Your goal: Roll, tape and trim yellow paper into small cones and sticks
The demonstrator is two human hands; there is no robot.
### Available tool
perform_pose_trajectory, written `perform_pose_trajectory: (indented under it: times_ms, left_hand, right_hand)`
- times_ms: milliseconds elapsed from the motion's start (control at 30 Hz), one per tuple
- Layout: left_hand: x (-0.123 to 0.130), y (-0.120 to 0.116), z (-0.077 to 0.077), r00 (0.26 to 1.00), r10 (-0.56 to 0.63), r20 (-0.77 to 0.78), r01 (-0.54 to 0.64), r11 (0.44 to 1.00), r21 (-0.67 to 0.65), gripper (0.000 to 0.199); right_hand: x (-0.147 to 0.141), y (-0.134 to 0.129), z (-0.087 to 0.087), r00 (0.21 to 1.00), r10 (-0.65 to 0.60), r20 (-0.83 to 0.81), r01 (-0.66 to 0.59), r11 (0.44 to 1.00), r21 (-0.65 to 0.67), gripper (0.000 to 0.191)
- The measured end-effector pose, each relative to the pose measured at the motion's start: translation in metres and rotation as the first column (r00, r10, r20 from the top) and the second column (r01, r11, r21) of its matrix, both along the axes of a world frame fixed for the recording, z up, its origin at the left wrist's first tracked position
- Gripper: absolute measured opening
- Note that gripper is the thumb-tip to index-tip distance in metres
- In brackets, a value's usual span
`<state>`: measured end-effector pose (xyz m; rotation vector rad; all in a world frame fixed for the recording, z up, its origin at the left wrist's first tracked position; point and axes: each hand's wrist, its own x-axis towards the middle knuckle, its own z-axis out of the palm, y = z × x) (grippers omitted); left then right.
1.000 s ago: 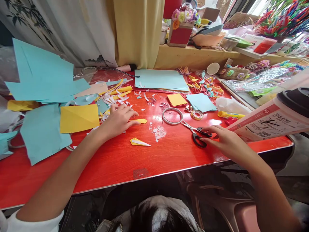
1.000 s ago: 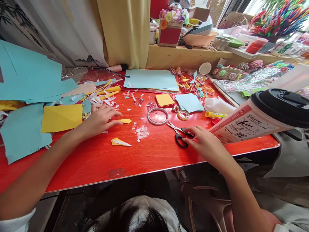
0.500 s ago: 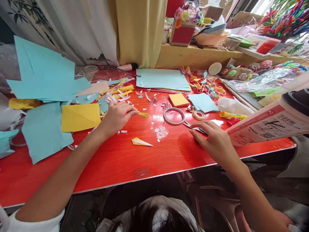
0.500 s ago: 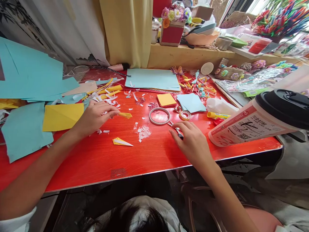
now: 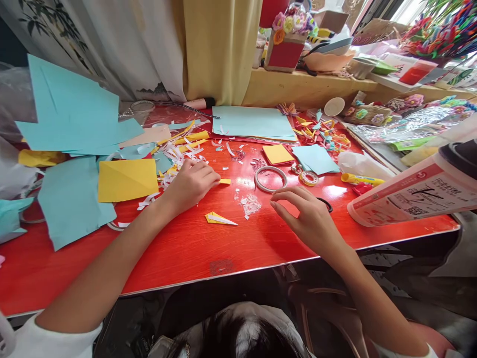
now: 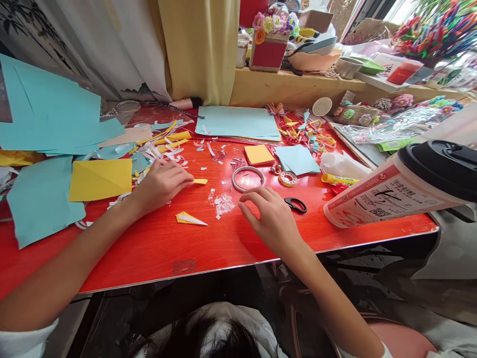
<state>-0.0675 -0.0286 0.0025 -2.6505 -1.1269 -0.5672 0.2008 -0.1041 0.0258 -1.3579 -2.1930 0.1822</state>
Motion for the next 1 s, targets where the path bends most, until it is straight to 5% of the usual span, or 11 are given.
perform_pose_trajectory:
  times_ms: [233,567,800,900,1000]
  left_hand:
    - [-0.005,0.000,0.003,0.984,-0.093,-0.149,0.086,0.995,-0.057,0.024]
    - [-0.004,-0.001,0.009,0.997,-0.058,0.046,0.067,0.977,-0.204,0.028]
    - [0.016,-0.028,0.034,0.982,-0.136,0.134,0.188,0.816,-0.546,0.029]
    - [0.021,-0.029,0.031,0.984,-0.092,0.153,0.157,0.851,-0.502,0.026]
    - [0.022,-0.025,0.025,0.982,-0.002,0.187,0.072,0.926,-0.370,0.025]
  right_hand:
    - [0.006,0.000,-0.003,0.999,-0.005,0.046,0.008,0.999,-0.050,0.013]
    - [0.005,0.001,0.002,0.999,0.012,0.041,-0.010,0.998,-0.056,0.014]
    - [0.012,0.040,0.000,0.978,-0.019,0.208,0.026,0.999,-0.033,0.014]
    - [0.005,0.062,-0.005,0.920,0.014,0.391,0.022,0.996,-0.088,0.016]
    - [-0.006,0.069,-0.004,0.931,0.009,0.366,0.004,0.999,-0.036,0.018]
